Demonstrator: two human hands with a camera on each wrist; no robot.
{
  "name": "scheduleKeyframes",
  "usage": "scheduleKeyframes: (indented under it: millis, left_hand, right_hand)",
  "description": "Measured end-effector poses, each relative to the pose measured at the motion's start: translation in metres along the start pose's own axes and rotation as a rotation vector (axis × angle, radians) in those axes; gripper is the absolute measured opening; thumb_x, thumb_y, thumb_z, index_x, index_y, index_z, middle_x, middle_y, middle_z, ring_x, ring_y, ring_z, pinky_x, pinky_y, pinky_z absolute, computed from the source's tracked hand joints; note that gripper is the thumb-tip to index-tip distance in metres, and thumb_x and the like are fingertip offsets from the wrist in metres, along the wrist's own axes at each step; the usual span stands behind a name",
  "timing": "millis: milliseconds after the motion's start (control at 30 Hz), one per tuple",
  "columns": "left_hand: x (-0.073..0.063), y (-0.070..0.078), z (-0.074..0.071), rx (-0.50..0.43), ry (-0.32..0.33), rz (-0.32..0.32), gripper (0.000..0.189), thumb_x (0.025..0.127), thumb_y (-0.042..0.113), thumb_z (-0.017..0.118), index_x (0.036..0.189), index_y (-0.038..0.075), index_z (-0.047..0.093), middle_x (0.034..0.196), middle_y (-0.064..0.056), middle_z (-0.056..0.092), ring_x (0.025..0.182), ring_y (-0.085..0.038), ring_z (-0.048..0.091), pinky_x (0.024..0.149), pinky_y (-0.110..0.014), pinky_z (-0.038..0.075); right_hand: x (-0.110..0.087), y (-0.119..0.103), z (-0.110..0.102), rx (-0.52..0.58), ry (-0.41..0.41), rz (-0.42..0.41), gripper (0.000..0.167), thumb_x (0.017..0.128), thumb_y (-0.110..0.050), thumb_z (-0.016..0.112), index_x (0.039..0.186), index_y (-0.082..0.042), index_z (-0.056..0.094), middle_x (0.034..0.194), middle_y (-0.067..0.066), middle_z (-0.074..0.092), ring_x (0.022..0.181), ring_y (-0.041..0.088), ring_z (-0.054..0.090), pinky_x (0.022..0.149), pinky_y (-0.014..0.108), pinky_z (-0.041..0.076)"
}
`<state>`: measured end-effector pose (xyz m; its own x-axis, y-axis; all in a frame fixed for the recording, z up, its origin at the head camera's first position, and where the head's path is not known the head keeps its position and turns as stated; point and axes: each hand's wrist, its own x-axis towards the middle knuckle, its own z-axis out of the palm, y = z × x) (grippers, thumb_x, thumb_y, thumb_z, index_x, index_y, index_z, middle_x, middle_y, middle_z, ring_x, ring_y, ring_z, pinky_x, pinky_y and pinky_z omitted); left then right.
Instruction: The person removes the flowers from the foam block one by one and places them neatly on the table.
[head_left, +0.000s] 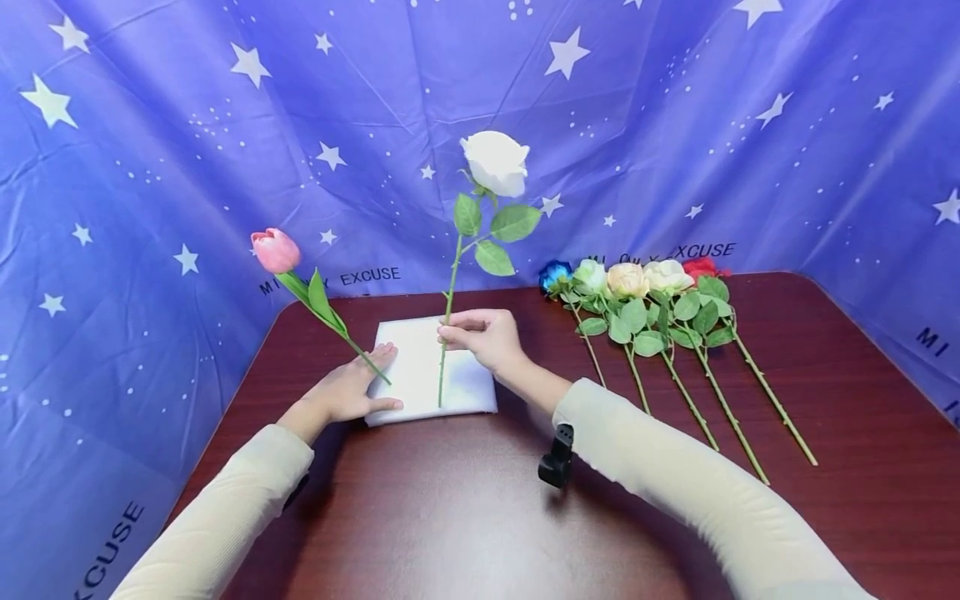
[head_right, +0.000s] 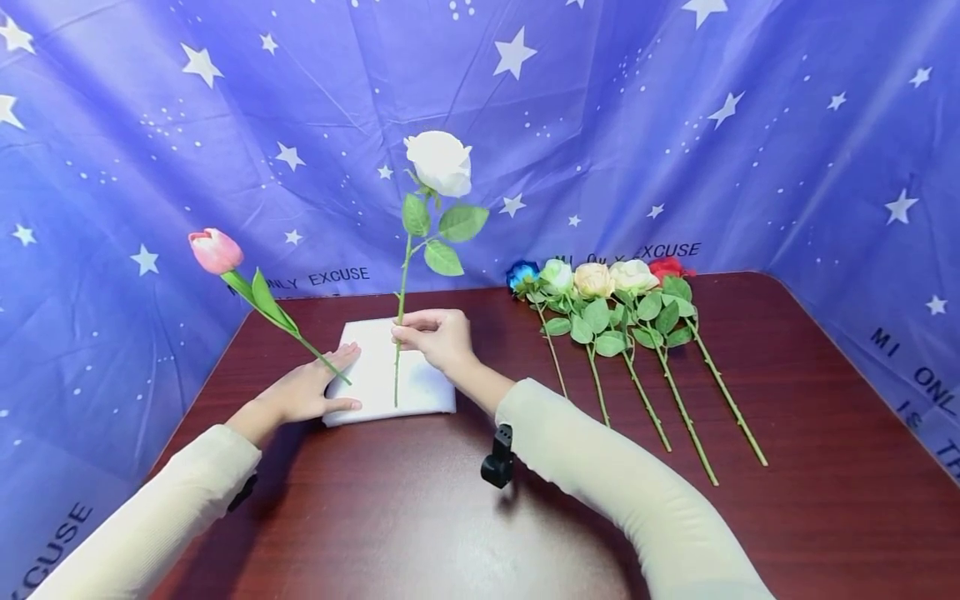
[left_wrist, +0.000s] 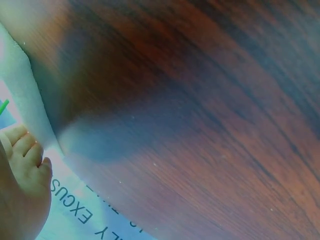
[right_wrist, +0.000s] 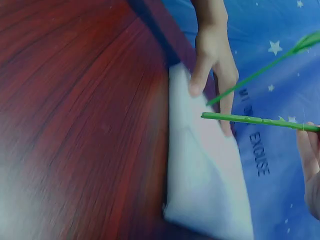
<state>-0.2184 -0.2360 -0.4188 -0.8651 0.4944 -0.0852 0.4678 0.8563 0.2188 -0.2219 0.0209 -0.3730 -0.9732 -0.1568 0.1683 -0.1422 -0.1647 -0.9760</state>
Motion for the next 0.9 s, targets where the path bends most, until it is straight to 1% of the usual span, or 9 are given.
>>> scheduleKeyframes:
  millis: [100,200,300,500,633,733,833,900]
  left_hand:
    - [0.001,0.0,-0.001,-0.002,-0.001,0.003,0.095,0.083,0.058,0.063,0.152,0.003,0.026,0.16,-0.015,0.024,0.148,-0.034,0.024,0.118,-0.05,0.027]
    - [0.002,0.0,-0.002,-0.004,-0.004,0.003,0.096,0.083,0.059,0.063,0.152,0.004,0.025,0.16,-0.014,0.023,0.149,-0.033,0.023,0.119,-0.05,0.026]
    - [0.003,0.0,-0.002,-0.004,0.0,0.005,0.096,0.083,0.058,0.063,0.152,0.004,0.025,0.16,-0.014,0.023,0.149,-0.032,0.023,0.119,-0.049,0.026]
    - [0.002,0.0,-0.002,-0.001,0.003,0.007,0.096,0.083,0.058,0.064,0.152,0.004,0.025,0.16,-0.014,0.024,0.149,-0.032,0.023,0.12,-0.048,0.026]
    - [0.001,0.0,-0.002,-0.008,0.003,0.001,0.096,0.083,0.058,0.064,0.152,0.004,0.025,0.16,-0.014,0.024,0.149,-0.032,0.023,0.119,-0.049,0.026]
    - [0.0,-0.001,-0.002,-0.018,0.0,-0.006,0.096,0.083,0.058,0.064,0.152,0.005,0.025,0.16,-0.013,0.023,0.149,-0.033,0.023,0.119,-0.05,0.027]
    - [-0.001,-0.001,0.0,-0.026,-0.004,-0.01,0.096,0.083,0.058,0.064,0.152,0.005,0.024,0.16,-0.013,0.023,0.149,-0.033,0.022,0.118,-0.05,0.027]
    - [-0.001,-0.002,0.002,-0.03,-0.006,-0.012,0.096,0.083,0.058,0.063,0.152,0.005,0.024,0.161,-0.013,0.023,0.149,-0.033,0.022,0.118,-0.05,0.027]
  right_hand:
    - [-0.001,0.002,-0.016,-0.013,0.01,0.025,0.027,0.078,0.01,0.071,0.102,0.02,0.065,0.091,0.029,0.071,0.06,0.007,0.07,0.068,0.035,0.061]
    - [-0.003,0.001,-0.033,-0.028,0.004,0.059,0.029,0.078,0.009,0.071,0.104,0.021,0.064,0.083,0.019,0.075,0.061,0.007,0.07,0.067,0.033,0.061]
    - [-0.007,0.002,-0.05,-0.05,-0.012,0.082,0.031,0.078,0.009,0.071,0.105,0.022,0.063,0.078,0.01,0.076,0.062,0.009,0.071,0.067,0.035,0.061]
    - [-0.019,-0.001,-0.078,-0.102,-0.05,0.146,0.032,0.08,0.009,0.069,0.108,0.023,0.061,0.075,0.002,0.076,0.064,0.013,0.073,0.065,0.031,0.061]
    - [-0.027,-0.001,-0.093,-0.164,-0.059,0.206,0.033,0.081,0.006,0.07,0.109,0.022,0.061,0.074,0.0,0.076,0.064,0.01,0.072,0.065,0.03,0.061]
    - [-0.031,0.001,-0.103,-0.202,-0.053,0.253,0.034,0.082,0.005,0.07,0.11,0.021,0.061,0.077,0.004,0.076,0.063,0.008,0.072,0.066,0.031,0.061]
    - [-0.035,0.003,-0.111,-0.221,-0.04,0.289,0.035,0.082,0.004,0.07,0.111,0.021,0.061,0.076,0.004,0.076,0.063,0.007,0.071,0.066,0.03,0.061]
    - [-0.037,0.006,-0.116,-0.212,-0.034,0.303,0.036,0.082,0.004,0.069,0.112,0.022,0.06,0.075,0.002,0.076,0.063,0.007,0.071,0.066,0.029,0.061]
